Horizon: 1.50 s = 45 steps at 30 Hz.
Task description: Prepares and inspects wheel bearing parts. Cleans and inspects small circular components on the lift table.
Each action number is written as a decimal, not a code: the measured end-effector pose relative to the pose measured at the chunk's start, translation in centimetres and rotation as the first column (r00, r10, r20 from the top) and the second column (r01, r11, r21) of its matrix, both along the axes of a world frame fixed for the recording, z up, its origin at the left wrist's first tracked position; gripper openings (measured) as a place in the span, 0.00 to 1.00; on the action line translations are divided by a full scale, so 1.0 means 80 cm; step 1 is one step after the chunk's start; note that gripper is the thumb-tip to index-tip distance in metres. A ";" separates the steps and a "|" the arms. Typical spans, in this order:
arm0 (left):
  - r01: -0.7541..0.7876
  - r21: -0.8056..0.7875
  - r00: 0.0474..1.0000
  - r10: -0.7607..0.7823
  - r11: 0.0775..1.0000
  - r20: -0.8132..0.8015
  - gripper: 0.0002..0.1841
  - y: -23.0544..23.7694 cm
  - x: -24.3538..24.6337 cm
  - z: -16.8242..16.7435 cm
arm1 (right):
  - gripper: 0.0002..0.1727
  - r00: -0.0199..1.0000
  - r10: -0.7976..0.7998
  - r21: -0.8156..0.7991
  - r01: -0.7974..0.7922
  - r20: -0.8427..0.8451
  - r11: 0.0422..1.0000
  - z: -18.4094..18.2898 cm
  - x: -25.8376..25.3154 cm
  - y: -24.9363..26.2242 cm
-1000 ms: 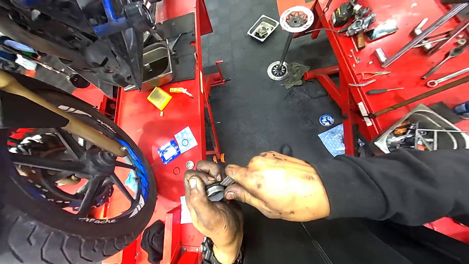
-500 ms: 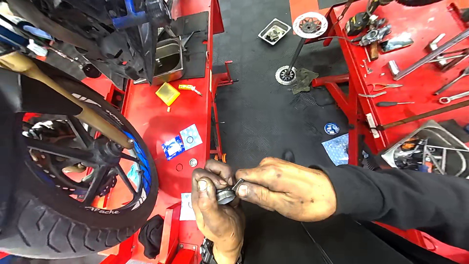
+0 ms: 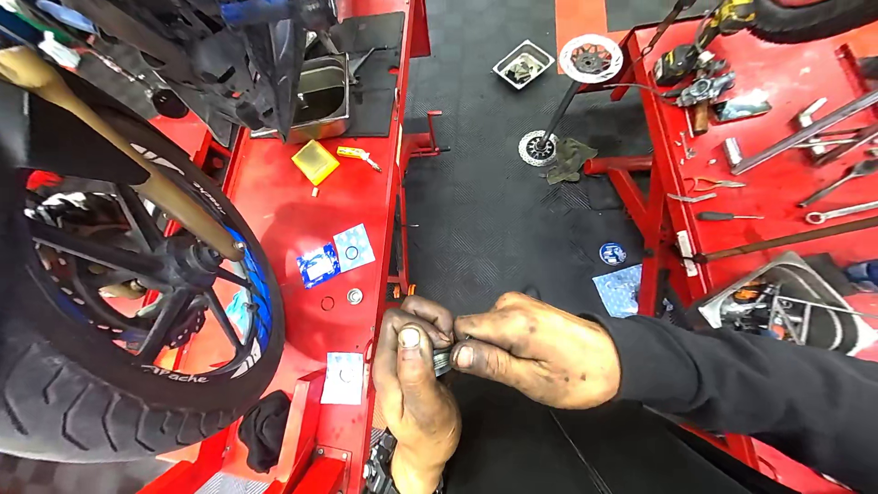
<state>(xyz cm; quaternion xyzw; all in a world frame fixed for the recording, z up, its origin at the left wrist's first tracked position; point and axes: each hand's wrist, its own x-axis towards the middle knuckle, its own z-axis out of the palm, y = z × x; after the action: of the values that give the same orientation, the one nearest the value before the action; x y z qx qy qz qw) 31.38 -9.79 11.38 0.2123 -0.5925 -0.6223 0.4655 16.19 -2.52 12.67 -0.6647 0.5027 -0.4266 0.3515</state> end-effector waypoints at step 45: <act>0.429 0.018 0.556 -0.280 0.903 0.783 0.14 0.028 -0.176 -0.134 | 0.19 0.210 -0.533 0.244 0.970 -0.820 0.007 -0.303 -0.317 0.421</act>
<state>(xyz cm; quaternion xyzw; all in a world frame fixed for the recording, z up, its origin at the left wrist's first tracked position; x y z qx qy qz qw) 17.30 -7.52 0.63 0.2906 -0.8157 -0.4977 0.0494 -9.18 31.16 -11.58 -0.1180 0.9795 -0.0980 0.1308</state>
